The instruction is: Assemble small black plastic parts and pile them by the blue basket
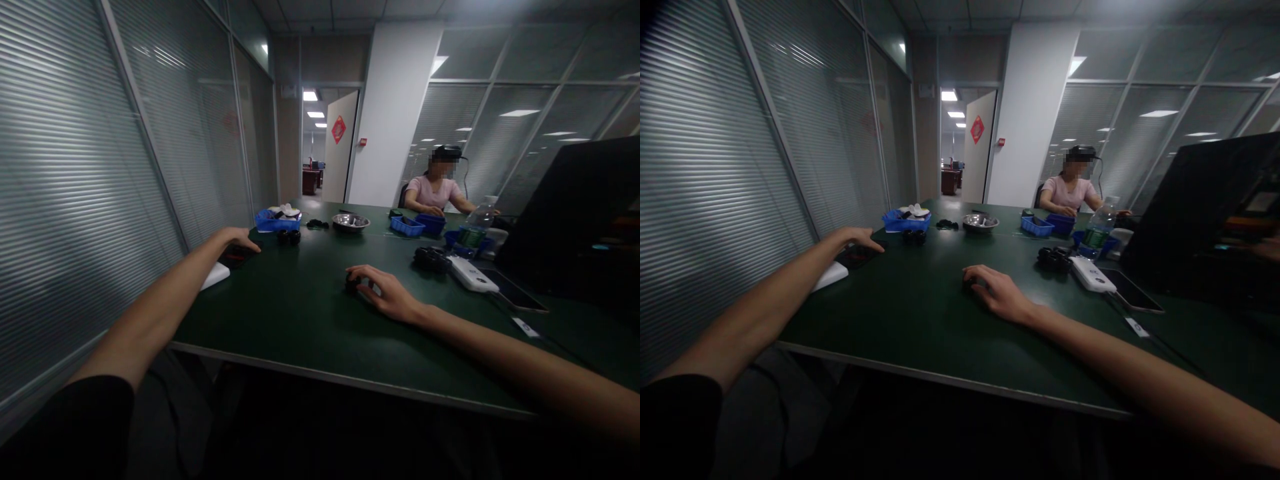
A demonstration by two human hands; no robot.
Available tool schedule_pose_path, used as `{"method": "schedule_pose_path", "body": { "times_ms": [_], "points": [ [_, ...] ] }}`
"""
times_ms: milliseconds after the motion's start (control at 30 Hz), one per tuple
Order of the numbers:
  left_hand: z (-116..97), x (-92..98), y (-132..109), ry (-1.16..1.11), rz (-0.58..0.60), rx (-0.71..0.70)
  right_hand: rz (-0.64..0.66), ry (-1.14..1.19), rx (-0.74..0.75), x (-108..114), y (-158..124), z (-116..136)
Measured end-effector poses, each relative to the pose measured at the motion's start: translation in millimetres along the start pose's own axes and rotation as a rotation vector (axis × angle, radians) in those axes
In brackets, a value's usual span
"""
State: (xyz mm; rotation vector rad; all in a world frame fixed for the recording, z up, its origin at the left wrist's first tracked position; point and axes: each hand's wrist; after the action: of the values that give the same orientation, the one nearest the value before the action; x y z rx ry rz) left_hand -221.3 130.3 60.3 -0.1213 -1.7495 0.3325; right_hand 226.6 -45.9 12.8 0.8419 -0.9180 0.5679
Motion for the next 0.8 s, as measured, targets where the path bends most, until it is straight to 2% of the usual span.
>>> {"method": "schedule_pose_path", "body": {
  "times_ms": [300, 633, 800],
  "points": [
    [-1, 0.2, -1, -0.025, 0.022, -0.004, -0.017, 0.007, 0.014, -1, 1, 1],
    [-13, -2.3, -16, -0.077, 0.028, 0.004, -0.010, 0.009, 0.021, -1, 0, -1],
    [-13, -2.9, -17, -0.019, 0.033, 0.008, -0.002, -0.020, 0.026, 0, 0, 3]
  ]
}}
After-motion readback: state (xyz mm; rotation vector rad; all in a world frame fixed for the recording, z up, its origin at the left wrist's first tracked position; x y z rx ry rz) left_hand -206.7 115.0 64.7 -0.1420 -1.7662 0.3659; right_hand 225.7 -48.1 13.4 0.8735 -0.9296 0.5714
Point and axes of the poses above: each hand's wrist, its own y-axis towards the middle knuckle, its own x-axis out of the back of the hand, z = x × y, and after that the axes turned 7 degrees about z, right-handed
